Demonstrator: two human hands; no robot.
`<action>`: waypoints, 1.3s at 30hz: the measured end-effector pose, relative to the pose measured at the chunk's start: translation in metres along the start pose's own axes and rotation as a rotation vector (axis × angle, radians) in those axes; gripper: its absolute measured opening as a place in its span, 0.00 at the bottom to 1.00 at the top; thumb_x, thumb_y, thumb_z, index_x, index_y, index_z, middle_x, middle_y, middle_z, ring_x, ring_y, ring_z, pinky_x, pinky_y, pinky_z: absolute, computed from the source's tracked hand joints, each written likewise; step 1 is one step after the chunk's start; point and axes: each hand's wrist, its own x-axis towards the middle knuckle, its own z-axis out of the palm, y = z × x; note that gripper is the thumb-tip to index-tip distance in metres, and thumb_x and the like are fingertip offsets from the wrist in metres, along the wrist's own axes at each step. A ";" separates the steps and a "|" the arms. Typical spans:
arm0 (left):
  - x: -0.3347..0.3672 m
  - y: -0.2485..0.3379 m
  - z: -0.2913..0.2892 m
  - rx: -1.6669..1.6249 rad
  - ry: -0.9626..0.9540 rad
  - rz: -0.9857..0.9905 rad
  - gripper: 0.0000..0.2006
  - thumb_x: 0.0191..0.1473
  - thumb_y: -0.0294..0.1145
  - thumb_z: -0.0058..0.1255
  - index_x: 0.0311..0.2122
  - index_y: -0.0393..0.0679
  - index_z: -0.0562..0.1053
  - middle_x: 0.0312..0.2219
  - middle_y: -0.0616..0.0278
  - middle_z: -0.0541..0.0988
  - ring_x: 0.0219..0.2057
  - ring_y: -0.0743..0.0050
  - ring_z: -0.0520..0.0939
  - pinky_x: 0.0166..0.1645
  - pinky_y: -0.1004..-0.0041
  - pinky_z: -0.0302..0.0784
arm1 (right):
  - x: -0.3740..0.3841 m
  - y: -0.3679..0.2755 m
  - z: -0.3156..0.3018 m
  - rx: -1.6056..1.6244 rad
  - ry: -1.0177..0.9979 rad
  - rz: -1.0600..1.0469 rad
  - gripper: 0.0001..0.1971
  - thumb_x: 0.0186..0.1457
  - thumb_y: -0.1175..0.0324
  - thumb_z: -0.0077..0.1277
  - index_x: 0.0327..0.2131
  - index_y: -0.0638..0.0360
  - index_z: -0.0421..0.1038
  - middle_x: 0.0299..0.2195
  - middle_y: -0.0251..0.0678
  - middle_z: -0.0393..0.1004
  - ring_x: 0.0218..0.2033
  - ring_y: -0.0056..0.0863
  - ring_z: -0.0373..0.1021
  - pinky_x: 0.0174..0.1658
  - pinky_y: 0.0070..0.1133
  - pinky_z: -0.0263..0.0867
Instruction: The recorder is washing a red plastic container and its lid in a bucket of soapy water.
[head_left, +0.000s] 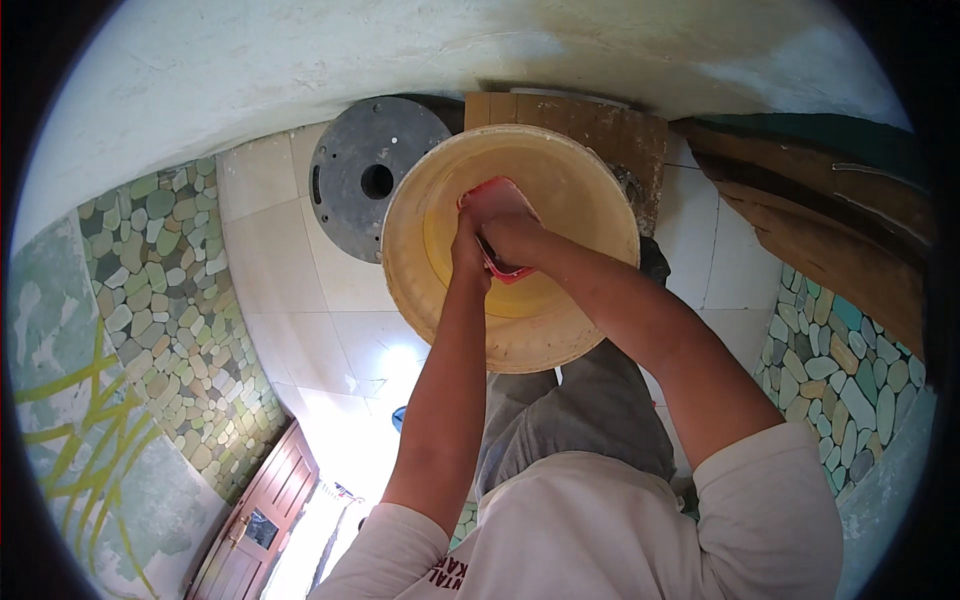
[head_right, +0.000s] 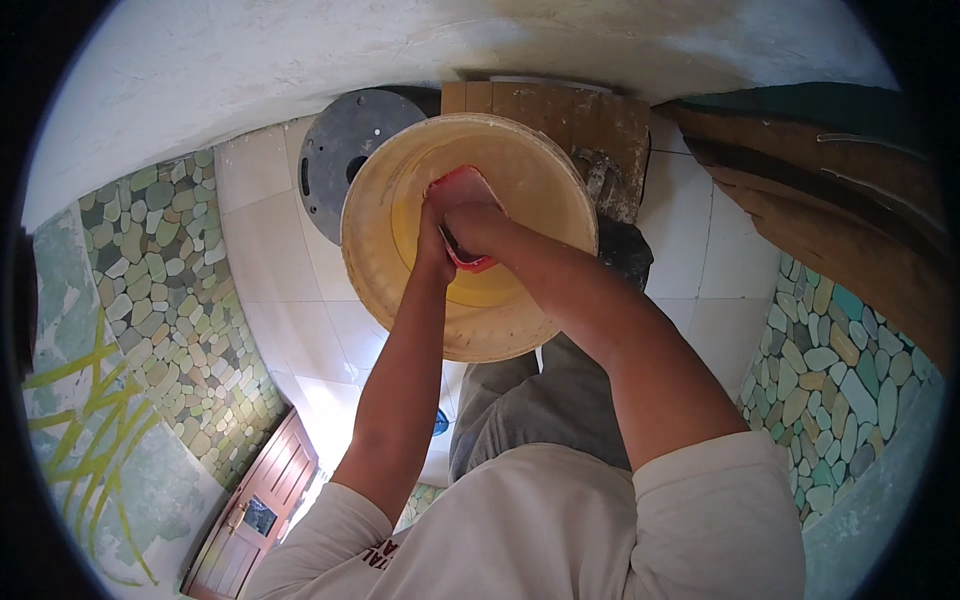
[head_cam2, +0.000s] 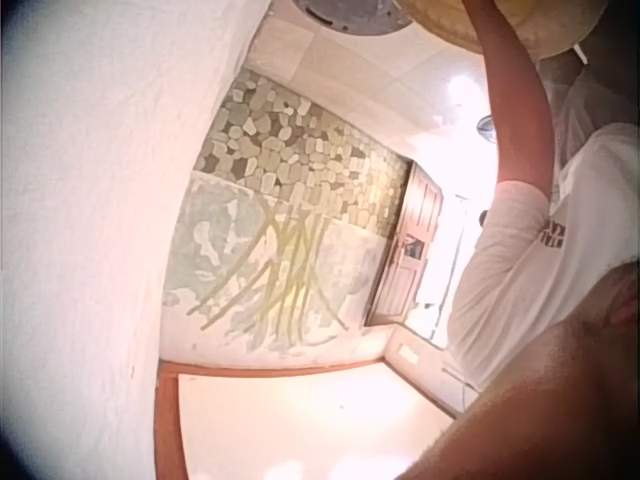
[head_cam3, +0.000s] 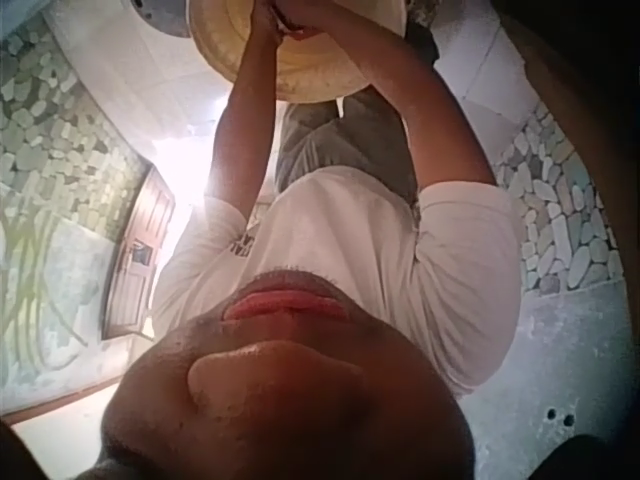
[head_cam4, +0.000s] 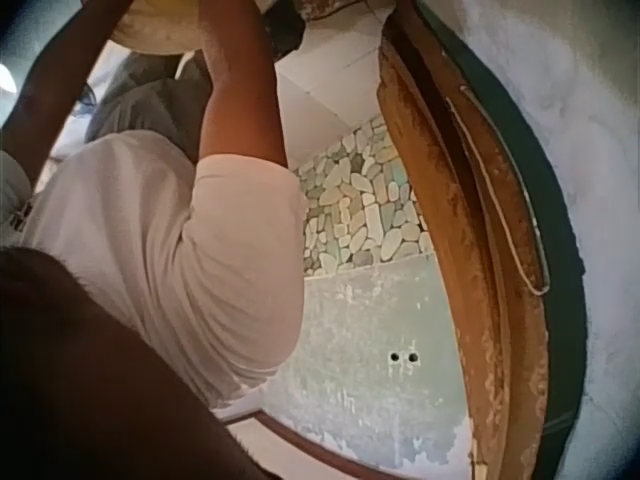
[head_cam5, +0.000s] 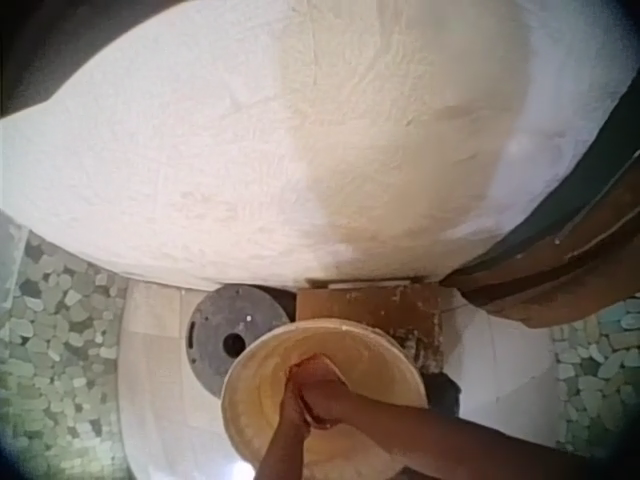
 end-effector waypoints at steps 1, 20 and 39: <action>0.002 0.000 -0.002 -0.028 0.020 -0.028 0.41 0.53 0.64 0.43 0.57 0.33 0.61 0.52 0.48 0.70 0.49 0.58 0.74 0.51 0.66 0.71 | 0.001 -0.002 0.001 -0.004 -0.001 0.000 0.13 0.52 0.70 0.43 0.37 0.59 0.77 0.37 0.50 0.76 0.39 0.43 0.74 0.45 0.32 0.67; -0.016 0.006 0.025 0.234 0.029 0.008 0.37 0.51 0.60 0.48 0.51 0.30 0.68 0.45 0.49 0.74 0.46 0.63 0.75 0.50 0.71 0.69 | 0.011 0.016 0.008 0.078 0.204 0.206 0.15 0.55 0.67 0.39 0.36 0.61 0.77 0.39 0.48 0.77 0.41 0.38 0.75 0.46 0.31 0.68; -0.007 0.005 0.012 0.621 0.208 0.392 0.36 0.47 0.50 0.58 0.55 0.32 0.65 0.42 0.48 0.74 0.41 0.65 0.76 0.46 0.72 0.71 | -0.005 0.004 0.012 -0.128 -0.155 0.030 0.15 0.54 0.63 0.44 0.42 0.51 0.76 0.42 0.41 0.76 0.44 0.37 0.73 0.49 0.29 0.66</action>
